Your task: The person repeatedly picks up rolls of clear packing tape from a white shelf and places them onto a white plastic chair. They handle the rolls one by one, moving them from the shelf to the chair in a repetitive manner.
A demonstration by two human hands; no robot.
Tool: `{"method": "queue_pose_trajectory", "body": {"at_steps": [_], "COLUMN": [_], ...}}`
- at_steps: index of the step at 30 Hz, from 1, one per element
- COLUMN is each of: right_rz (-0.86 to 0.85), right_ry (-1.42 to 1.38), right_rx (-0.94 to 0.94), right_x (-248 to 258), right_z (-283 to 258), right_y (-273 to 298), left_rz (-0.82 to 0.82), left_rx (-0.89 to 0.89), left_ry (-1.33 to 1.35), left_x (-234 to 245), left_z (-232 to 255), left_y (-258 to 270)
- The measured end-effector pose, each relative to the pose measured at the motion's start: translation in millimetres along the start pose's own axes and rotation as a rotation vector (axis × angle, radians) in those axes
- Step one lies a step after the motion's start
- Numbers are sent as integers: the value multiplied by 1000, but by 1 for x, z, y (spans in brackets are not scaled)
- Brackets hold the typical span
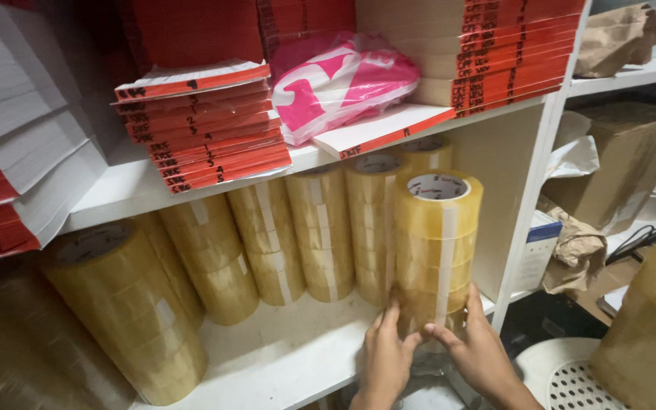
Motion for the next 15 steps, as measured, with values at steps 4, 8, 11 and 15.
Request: {"method": "queue_pose_trajectory", "body": {"at_steps": [4, 8, 11, 15], "right_rz": [52, 115, 162, 232], "right_ry": [-40, -32, -51, 35], "right_rx": [110, 132, 180, 209], "right_x": [-3, -3, -4, -11], "right_z": [10, 23, 33, 62], "right_y": [-13, -30, -40, -59], "left_rz": [20, 78, 173, 299], "left_rx": [-24, -49, -98, -137], "left_ry": [37, 22, 85, 97], "left_x": [-30, -54, -70, -88], "left_z": [-14, -12, -15, -18], "left_y": [-6, -9, -13, -15]}}
Point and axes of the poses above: each hand's wrist, its own y-axis away from the middle knuckle, its own x-axis out of the back of the hand, z = x × y, the point moved 6 cm from there along -y, towards the middle knuckle, and after that the axes turned 15 degrees about z, right-handed, at the moved point
